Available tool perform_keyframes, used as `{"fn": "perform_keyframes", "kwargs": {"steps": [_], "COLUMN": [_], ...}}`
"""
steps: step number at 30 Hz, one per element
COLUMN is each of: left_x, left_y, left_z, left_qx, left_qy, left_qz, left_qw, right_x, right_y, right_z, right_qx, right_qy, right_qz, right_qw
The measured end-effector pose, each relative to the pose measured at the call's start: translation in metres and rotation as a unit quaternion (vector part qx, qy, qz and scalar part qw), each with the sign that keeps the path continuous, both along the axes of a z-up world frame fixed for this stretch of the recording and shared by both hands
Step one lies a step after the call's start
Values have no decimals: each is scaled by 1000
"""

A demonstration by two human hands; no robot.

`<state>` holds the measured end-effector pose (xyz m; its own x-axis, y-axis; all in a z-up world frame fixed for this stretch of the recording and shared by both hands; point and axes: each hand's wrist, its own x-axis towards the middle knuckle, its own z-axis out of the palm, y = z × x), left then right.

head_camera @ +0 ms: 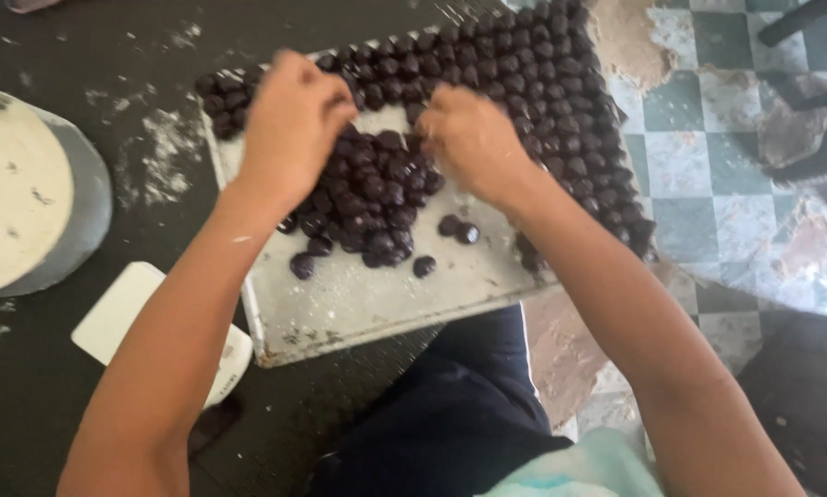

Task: The person rolls a piece of dough into a log and then efficiently arranges numerous small dough balls into structured rows on a metal baking tray.

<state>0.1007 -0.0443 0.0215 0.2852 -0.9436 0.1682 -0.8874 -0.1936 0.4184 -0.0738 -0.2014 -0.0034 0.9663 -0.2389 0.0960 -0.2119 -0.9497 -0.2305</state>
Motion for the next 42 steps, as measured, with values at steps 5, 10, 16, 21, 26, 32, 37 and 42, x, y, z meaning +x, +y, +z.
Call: {"fn": "perform_keyframes", "kwargs": {"steps": [5,10,16,21,26,32,37,42], "left_x": [-68,-140,-215,-247,-253,-220,-210,-220], "left_y": [9,26,24,8,18,4,-20,-1], "left_z": [48,22,-49,-61,-49,-38,-57,-42], "left_qx": [-26,-79,-126,-186,-207,-226,-255,-223], "left_qy": [161,171,-7,-28,-8,-71,-161,-88], "left_qz": [-1,-121,-119,-92,-90,-61,-45,-72], "left_qw": [987,975,985,978,974,970,952,968], "right_x": [-39,-115,-200,-218,-221,-226,-222,-223], "right_y": [-1,19,51,73,72,73,77,80], "right_z": [62,106,63,27,5,8,15,16], "right_qx": [245,392,264,91,-61,-30,-2,-11], "right_qy": [-50,-105,-120,-173,-201,-231,-285,-260], "right_qz": [-166,-236,-197,-123,-93,-88,-110,-106], "right_qw": [954,883,936,973,973,968,952,960]}}
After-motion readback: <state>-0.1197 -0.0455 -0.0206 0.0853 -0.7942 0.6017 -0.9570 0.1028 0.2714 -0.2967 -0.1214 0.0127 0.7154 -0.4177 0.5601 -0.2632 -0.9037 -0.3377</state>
